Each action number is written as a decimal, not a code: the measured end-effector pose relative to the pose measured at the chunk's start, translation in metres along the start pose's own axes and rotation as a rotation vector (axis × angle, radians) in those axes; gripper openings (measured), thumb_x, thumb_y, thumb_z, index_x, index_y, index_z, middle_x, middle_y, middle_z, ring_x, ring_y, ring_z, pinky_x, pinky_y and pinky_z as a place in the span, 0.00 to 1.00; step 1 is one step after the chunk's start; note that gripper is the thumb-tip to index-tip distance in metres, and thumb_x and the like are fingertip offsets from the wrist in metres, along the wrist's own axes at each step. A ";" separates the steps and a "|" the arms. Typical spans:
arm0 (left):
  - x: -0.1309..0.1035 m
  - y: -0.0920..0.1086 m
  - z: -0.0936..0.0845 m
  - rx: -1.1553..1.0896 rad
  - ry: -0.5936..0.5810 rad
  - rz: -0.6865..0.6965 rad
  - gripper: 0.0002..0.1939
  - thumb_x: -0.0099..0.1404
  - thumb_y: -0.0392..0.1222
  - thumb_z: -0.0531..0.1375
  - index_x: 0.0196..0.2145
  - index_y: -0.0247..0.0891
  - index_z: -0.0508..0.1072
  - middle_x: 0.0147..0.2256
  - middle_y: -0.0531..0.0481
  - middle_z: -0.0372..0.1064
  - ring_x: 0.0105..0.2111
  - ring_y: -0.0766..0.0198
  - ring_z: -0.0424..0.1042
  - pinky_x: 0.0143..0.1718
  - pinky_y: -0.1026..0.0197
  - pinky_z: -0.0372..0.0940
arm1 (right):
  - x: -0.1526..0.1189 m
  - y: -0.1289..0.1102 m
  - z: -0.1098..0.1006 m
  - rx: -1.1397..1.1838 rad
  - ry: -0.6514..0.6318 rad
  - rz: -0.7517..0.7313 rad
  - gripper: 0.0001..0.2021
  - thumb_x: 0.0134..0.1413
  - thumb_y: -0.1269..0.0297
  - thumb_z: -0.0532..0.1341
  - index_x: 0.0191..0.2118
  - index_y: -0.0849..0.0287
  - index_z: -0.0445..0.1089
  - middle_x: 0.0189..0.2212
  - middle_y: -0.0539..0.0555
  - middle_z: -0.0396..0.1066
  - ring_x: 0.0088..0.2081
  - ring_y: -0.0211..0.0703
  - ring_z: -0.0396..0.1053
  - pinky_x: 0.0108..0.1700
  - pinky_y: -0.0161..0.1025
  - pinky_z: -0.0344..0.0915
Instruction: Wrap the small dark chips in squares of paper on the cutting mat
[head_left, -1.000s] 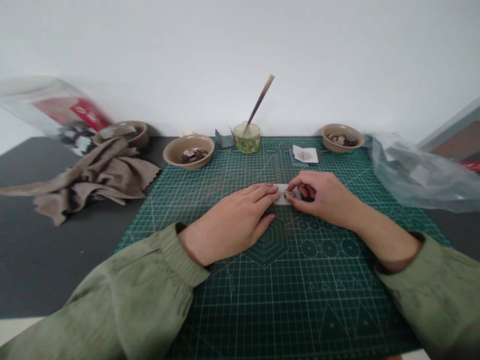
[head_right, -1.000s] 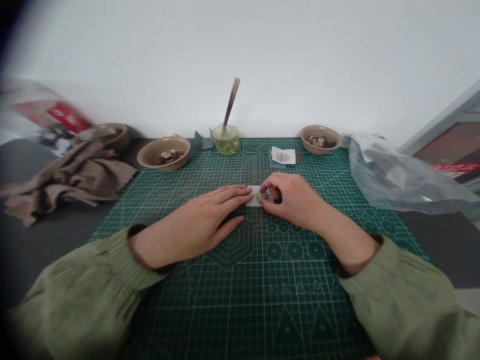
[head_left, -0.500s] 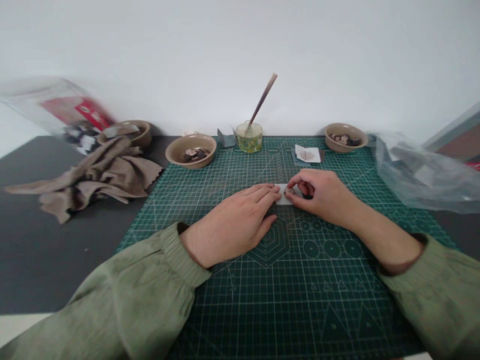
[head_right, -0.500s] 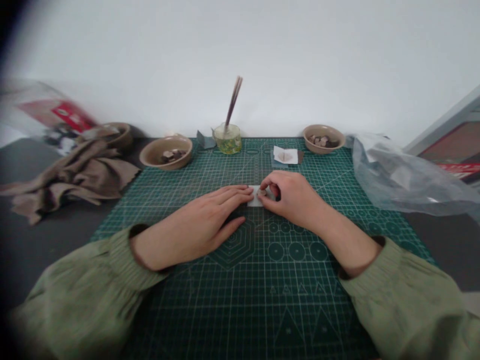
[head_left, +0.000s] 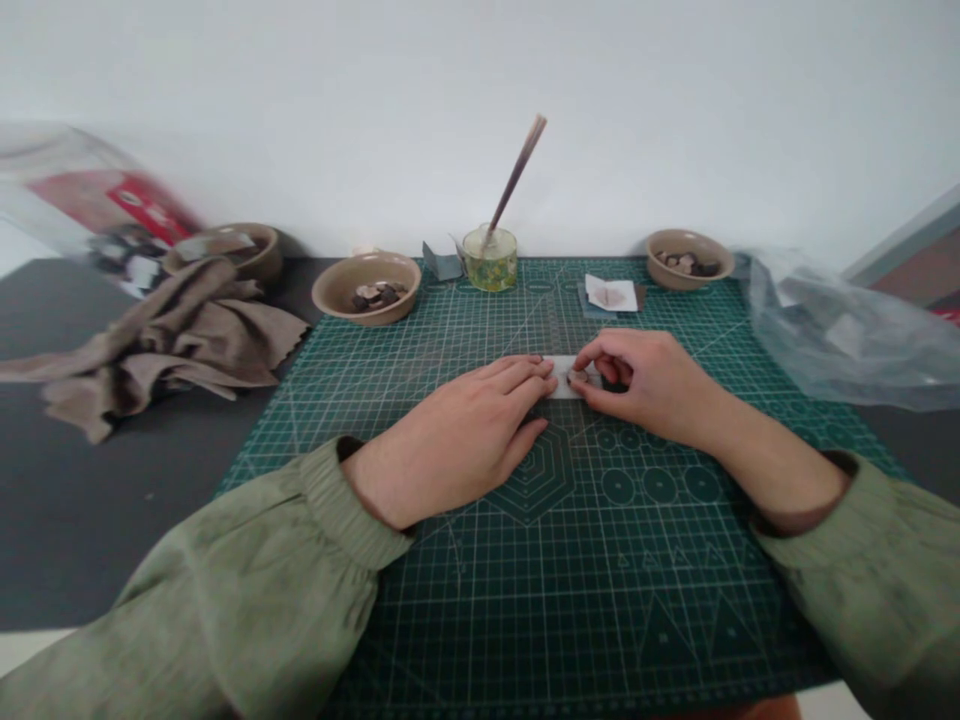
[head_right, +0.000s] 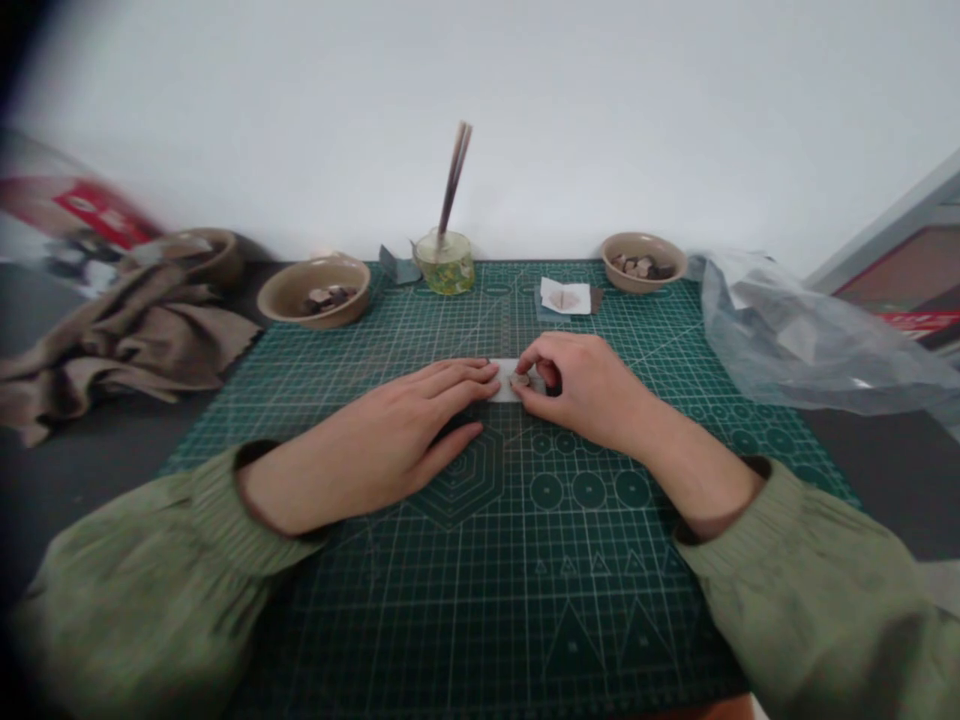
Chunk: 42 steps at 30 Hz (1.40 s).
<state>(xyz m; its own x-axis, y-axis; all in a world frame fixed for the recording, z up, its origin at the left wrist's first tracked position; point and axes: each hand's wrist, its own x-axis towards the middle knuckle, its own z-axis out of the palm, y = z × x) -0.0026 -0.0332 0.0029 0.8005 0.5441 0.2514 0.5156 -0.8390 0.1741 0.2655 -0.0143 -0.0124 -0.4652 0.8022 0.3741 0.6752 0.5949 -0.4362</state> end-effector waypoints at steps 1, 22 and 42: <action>0.000 0.000 0.000 0.000 -0.004 0.001 0.22 0.82 0.41 0.58 0.68 0.30 0.71 0.68 0.36 0.72 0.70 0.48 0.70 0.74 0.43 0.66 | 0.000 0.000 0.000 -0.011 0.009 0.008 0.04 0.60 0.67 0.71 0.40 0.60 0.80 0.26 0.47 0.68 0.26 0.38 0.64 0.32 0.38 0.58; 0.001 0.002 -0.001 0.007 -0.006 0.002 0.21 0.82 0.40 0.57 0.67 0.30 0.72 0.67 0.37 0.72 0.69 0.48 0.70 0.74 0.43 0.66 | 0.001 -0.001 0.001 -0.039 0.014 0.017 0.04 0.63 0.65 0.70 0.40 0.59 0.80 0.25 0.47 0.67 0.26 0.39 0.63 0.32 0.39 0.57; -0.001 0.000 -0.001 -0.036 -0.020 -0.018 0.21 0.81 0.40 0.58 0.67 0.33 0.72 0.69 0.35 0.70 0.70 0.46 0.69 0.74 0.40 0.65 | 0.002 -0.002 -0.003 -0.016 0.000 0.026 0.04 0.62 0.65 0.71 0.39 0.59 0.80 0.25 0.47 0.68 0.26 0.39 0.63 0.32 0.40 0.57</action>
<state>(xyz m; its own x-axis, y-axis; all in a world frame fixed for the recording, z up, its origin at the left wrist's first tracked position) -0.0033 -0.0337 0.0033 0.7974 0.5584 0.2290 0.5188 -0.8281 0.2125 0.2650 -0.0139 -0.0080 -0.4473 0.8173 0.3633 0.6960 0.5732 -0.4324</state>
